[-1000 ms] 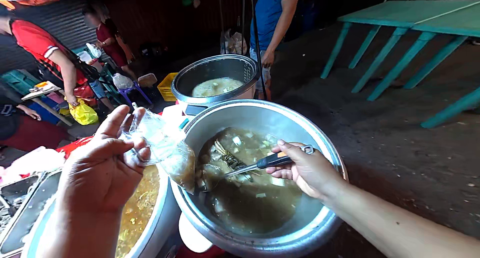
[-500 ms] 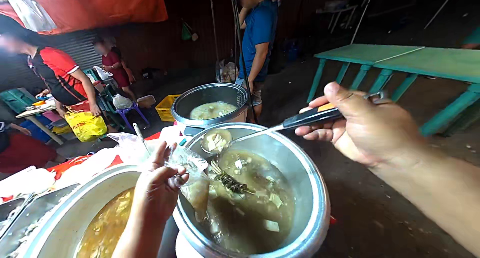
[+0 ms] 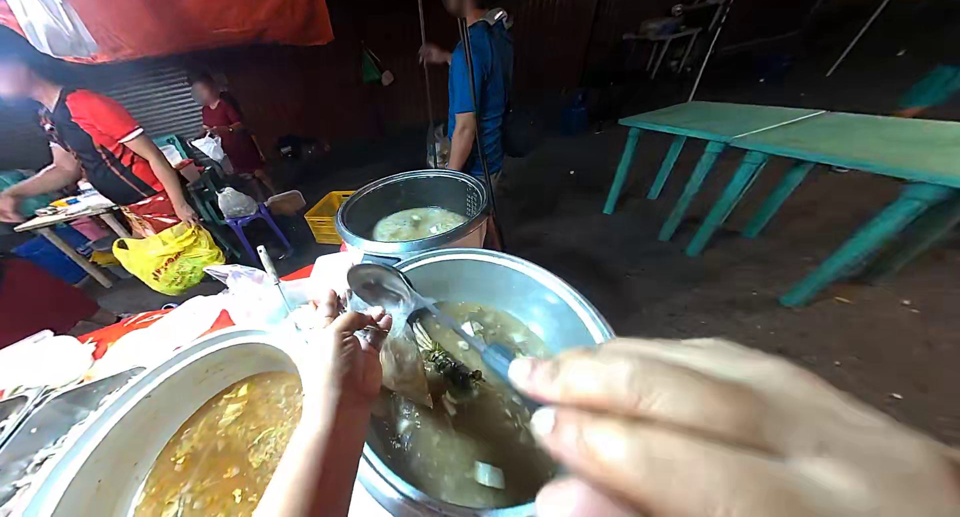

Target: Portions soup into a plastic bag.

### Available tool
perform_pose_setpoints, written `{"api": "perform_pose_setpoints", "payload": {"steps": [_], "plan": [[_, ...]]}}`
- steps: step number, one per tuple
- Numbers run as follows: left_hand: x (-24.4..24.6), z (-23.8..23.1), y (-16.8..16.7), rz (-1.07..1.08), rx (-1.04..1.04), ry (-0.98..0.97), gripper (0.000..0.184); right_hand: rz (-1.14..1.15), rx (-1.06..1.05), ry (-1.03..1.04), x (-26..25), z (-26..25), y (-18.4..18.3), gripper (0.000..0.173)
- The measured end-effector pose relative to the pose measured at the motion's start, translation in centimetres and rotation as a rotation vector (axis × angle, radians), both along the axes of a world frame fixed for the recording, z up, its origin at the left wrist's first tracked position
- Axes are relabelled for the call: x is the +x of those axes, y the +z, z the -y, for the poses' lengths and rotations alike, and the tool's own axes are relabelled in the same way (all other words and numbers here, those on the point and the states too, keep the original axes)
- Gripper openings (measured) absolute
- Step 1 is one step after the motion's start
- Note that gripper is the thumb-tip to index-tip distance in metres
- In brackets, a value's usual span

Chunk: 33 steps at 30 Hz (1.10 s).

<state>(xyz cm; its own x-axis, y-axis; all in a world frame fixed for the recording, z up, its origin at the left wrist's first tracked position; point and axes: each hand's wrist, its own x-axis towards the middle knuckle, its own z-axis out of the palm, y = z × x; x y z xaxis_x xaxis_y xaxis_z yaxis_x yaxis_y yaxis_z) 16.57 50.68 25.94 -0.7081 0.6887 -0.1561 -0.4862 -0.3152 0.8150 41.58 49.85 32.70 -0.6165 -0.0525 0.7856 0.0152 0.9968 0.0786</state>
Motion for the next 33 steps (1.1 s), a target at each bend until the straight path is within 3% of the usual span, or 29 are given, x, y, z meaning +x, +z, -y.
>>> {"api": "perform_pose_setpoints", "payload": {"steps": [4, 8, 11, 14, 17, 24, 27, 33], "plan": [[-0.9, 1.4, 0.6, -0.038, -0.016, -0.030, 0.059, -0.210, -0.224, -0.054, 0.2, -2.4, -2.0, 0.019], [-2.3, 2.6, 1.1, -0.105, 0.008, -0.085, 0.054, -0.056, -0.388, -0.061, -1.8, -3.6, -9.0, 0.024], [-2.4, 3.4, 2.1, -0.123, -0.010, -0.112, 0.053, 0.091, -0.301, -0.104, -3.3, -3.6, -13.2, 0.032], [-2.8, 4.2, 2.6, -0.137, 0.013, -0.131, 0.048, 0.087, -0.218, -0.207, -4.3, -4.2, -14.5, 0.033], [-3.5, 4.8, 3.0, -0.163, 0.052, -0.179, 0.041, 0.020, -0.294, -0.309, -5.1, -6.2, -15.3, 0.028], [-4.6, 5.5, 4.2, -0.205, 0.043, -0.163, 0.042, -0.217, -0.962, -0.475, -5.1, -10.0, -15.8, 0.016], [-4.9, 5.2, 4.8, -0.214, 0.057, -0.165, 0.042, -0.197, -1.214, -0.390, -4.6, -9.2, -16.0, 0.014], [-4.5, 4.4, 5.9, -0.226, 0.017, -0.095, 0.043, -0.173, -1.496, -0.231, -2.8, -5.4, -15.6, 0.009]]}}
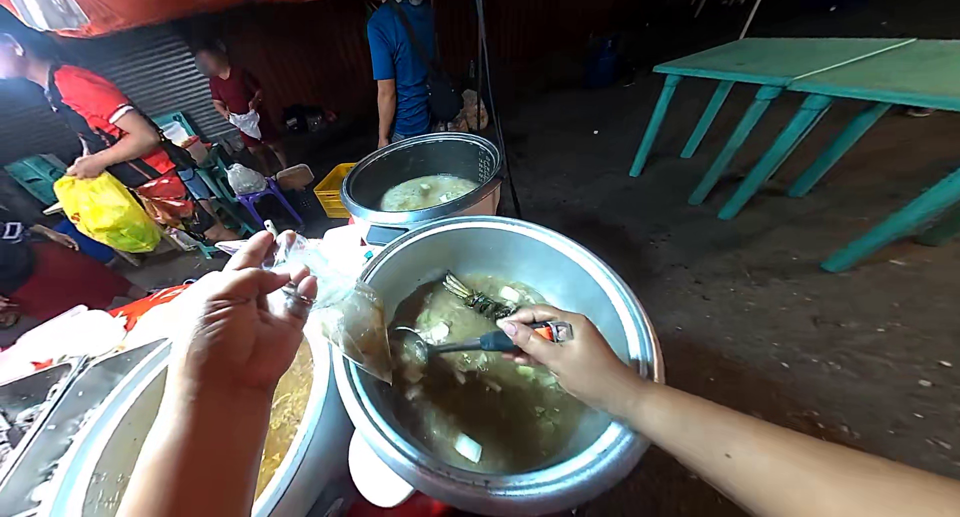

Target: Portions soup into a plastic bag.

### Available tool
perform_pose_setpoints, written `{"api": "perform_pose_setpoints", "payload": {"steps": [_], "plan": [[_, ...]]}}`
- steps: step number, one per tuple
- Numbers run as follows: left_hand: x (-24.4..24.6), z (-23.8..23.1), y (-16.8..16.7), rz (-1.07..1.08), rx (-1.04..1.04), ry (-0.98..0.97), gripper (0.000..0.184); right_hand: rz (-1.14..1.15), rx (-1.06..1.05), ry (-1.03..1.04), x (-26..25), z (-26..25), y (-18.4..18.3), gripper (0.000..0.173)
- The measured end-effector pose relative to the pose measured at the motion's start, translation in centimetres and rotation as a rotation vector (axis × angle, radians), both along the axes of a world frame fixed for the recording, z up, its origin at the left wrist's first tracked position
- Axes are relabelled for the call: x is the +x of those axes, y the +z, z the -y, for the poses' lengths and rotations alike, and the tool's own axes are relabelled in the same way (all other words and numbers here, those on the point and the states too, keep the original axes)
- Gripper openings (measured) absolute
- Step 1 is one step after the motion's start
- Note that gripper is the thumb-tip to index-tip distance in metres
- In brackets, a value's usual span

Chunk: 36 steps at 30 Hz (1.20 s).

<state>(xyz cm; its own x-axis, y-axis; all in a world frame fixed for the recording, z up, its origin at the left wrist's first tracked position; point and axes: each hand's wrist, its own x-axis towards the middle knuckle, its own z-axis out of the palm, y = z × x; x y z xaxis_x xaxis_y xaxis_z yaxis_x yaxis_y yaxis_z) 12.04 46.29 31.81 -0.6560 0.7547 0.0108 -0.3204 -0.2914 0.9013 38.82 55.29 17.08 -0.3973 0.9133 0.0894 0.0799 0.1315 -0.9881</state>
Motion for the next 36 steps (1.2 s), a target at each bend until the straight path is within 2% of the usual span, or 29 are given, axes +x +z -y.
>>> {"api": "perform_pose_setpoints", "payload": {"steps": [6, 12, 18, 25, 29, 32, 34, 36], "plan": [[0.1, -1.0, 0.1, 0.041, -0.005, 0.022, 0.041, -0.067, -0.372, -0.162, 4.5, 3.1, 2.6, 0.013], [-0.1, -2.0, -0.7, 0.053, -0.013, -0.016, 0.041, -0.100, -0.424, -0.338, 9.2, 4.0, 4.0, 0.024], [-1.3, -2.3, -2.6, 0.006, 0.057, -0.191, 0.051, -0.106, -0.238, -0.365, 11.8, 3.8, 7.0, 0.036], [-0.9, -2.2, -3.9, 0.020, 0.149, -0.265, 0.058, -0.150, -0.049, -0.394, 12.3, 1.7, 14.9, 0.043], [0.2, -2.1, -3.7, -0.009, 0.163, -0.293, 0.060, -0.180, 0.062, -0.115, 12.8, -1.0, 20.0, 0.044], [1.5, -2.3, -3.7, 0.003, 0.159, -0.324, 0.062, -0.162, 0.034, 0.192, 13.1, -3.1, 24.1, 0.031], [2.6, -2.6, -3.6, -0.012, 0.133, -0.319, 0.059, -0.140, 0.188, 0.223, 11.2, -3.4, 25.0, 0.025], [3.8, -3.2, -3.5, -0.006, 0.127, -0.301, 0.055, -0.110, 0.395, 0.156, 8.2, -2.8, 25.1, 0.021]]}}
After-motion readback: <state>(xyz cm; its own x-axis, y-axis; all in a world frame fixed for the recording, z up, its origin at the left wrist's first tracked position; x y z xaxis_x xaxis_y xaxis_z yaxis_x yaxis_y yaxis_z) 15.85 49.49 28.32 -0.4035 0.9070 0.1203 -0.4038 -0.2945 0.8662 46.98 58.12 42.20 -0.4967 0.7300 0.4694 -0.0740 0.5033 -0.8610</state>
